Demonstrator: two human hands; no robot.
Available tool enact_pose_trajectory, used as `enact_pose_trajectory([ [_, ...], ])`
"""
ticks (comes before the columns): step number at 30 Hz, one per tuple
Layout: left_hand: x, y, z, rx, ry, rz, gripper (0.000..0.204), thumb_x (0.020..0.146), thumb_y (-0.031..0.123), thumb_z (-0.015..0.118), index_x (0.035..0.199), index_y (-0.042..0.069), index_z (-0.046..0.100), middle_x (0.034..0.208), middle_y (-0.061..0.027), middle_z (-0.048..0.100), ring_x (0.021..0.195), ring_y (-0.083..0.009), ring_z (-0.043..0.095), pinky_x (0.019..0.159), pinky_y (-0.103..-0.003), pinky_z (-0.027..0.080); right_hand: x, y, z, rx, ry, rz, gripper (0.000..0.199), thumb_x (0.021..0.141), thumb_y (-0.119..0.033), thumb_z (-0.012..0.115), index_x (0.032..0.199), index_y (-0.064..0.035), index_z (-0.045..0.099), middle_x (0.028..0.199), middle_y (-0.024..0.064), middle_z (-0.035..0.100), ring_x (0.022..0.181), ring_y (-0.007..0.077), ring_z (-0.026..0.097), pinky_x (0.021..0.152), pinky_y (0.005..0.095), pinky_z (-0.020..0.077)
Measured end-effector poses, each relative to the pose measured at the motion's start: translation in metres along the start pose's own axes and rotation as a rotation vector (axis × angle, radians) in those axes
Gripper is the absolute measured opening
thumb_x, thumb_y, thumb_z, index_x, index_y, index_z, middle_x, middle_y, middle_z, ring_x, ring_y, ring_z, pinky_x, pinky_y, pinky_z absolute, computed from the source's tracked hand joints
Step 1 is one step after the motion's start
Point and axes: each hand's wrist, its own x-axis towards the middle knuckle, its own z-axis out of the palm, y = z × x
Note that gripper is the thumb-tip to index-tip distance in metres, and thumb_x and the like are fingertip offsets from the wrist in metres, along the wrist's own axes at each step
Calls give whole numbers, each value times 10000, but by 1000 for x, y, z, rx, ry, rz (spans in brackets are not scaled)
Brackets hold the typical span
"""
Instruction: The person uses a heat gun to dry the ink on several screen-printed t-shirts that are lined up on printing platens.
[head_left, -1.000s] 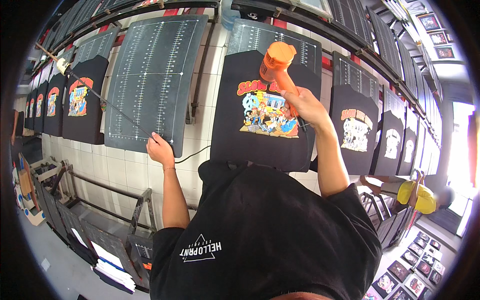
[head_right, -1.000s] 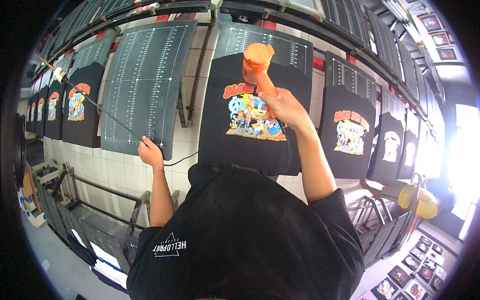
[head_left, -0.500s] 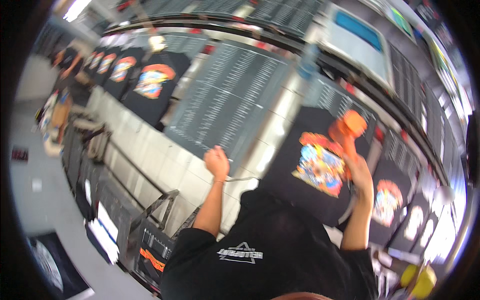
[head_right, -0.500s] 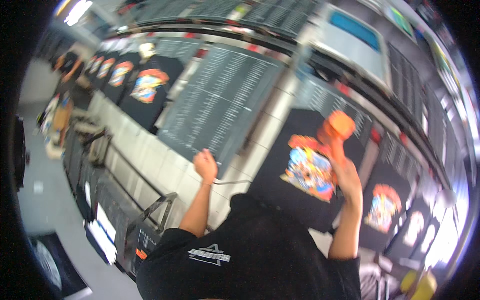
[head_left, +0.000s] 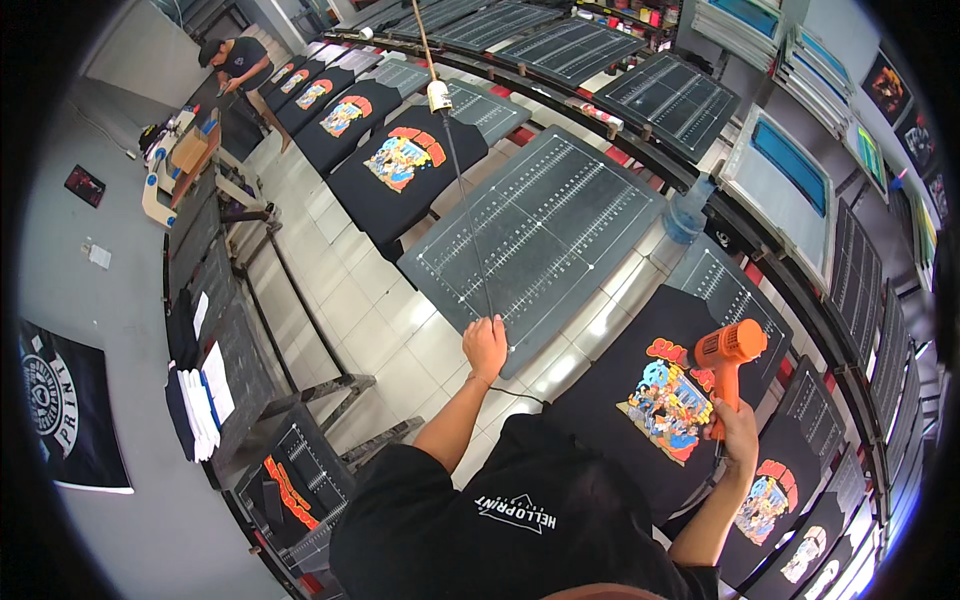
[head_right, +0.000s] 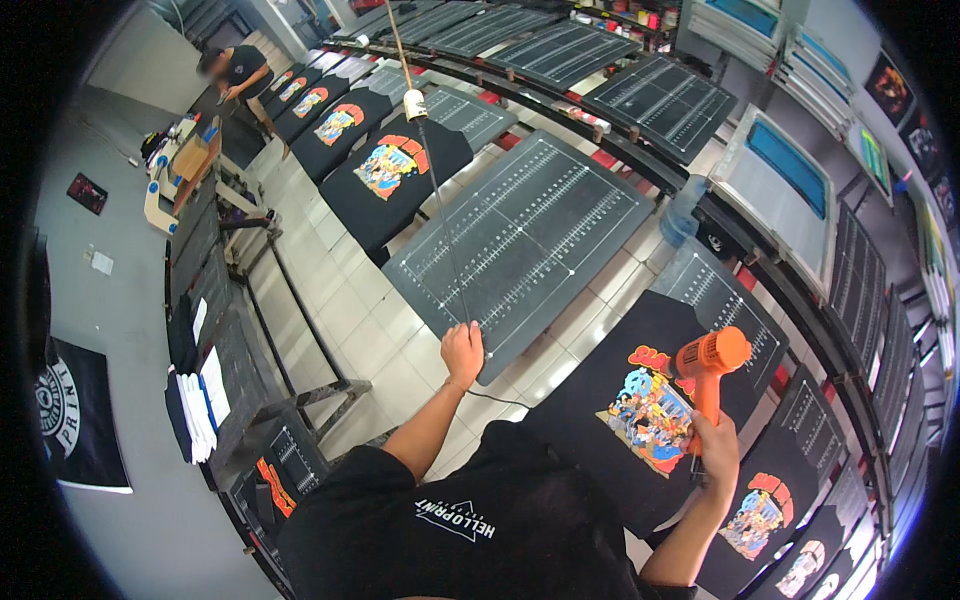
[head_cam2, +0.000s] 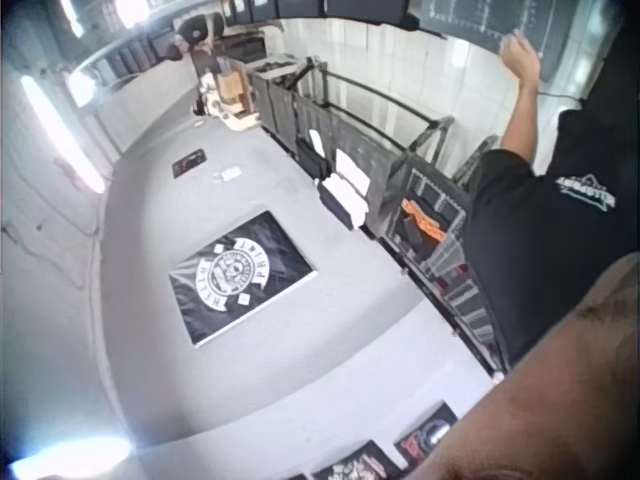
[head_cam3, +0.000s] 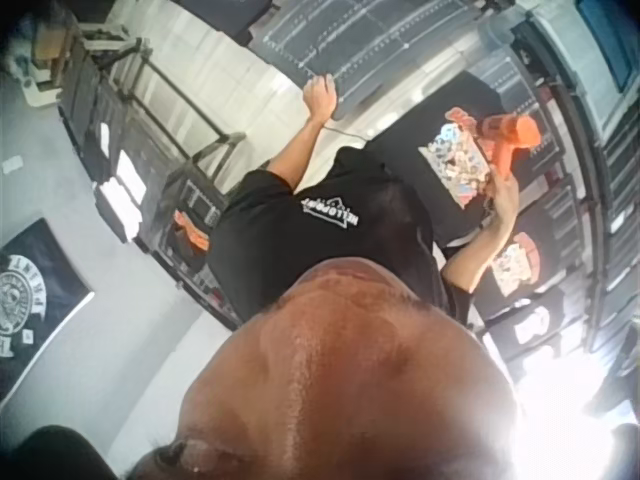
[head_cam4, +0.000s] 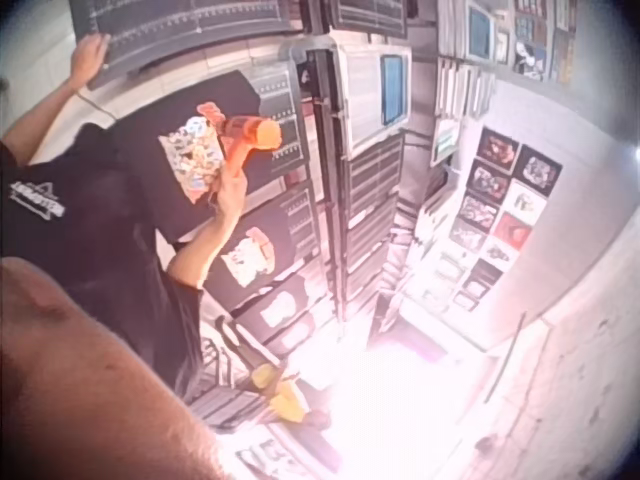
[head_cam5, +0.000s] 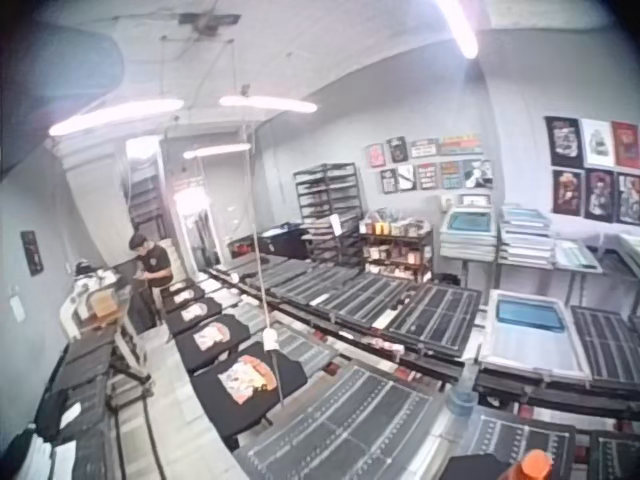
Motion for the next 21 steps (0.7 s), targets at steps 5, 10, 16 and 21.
enact_pose_trajectory([
  [5, 7, 0, 3, -26, 18, 25, 368, 957, 259, 540, 668, 31, 562, 700, -164, 594, 746, -366, 577, 709, -491, 439, -5, 11, -2, -2, 1, 0, 212, 930, -195, 601, 961, 7, 545, 669, 29, 547, 508, 132, 577, 473, 270, 478],
  [10, 0, -15, 13, -11, -21, 18, 448, 1006, 304, 466, 699, -7, 565, 751, -229, 585, 772, -423, 557, 701, -527, 414, 2, 21, -2, -91, 87, -89, 191, 897, -239, 606, 861, -54, 576, 645, -12, 533, 532, 87, 508, 487, 271, 397],
  [16, -21, 29, -21, -284, -137, 3, 448, 1010, 266, 492, 682, -38, 510, 660, -178, 543, 627, -337, 507, 617, -460, 399, -6, 7, -21, 16, 38, -3, 213, 900, -213, 613, 902, -5, 566, 656, -1, 549, 534, 91, 540, 517, 264, 448],
  [21, -45, 69, -36, -546, -448, -62, 426, 1007, 247, 505, 704, -50, 542, 610, -135, 547, 546, -236, 470, 555, -404, 385, -2, 15, -21, 7, 103, -9, 259, 911, -236, 619, 891, 17, 567, 652, 31, 574, 537, 120, 591, 501, 271, 478],
])
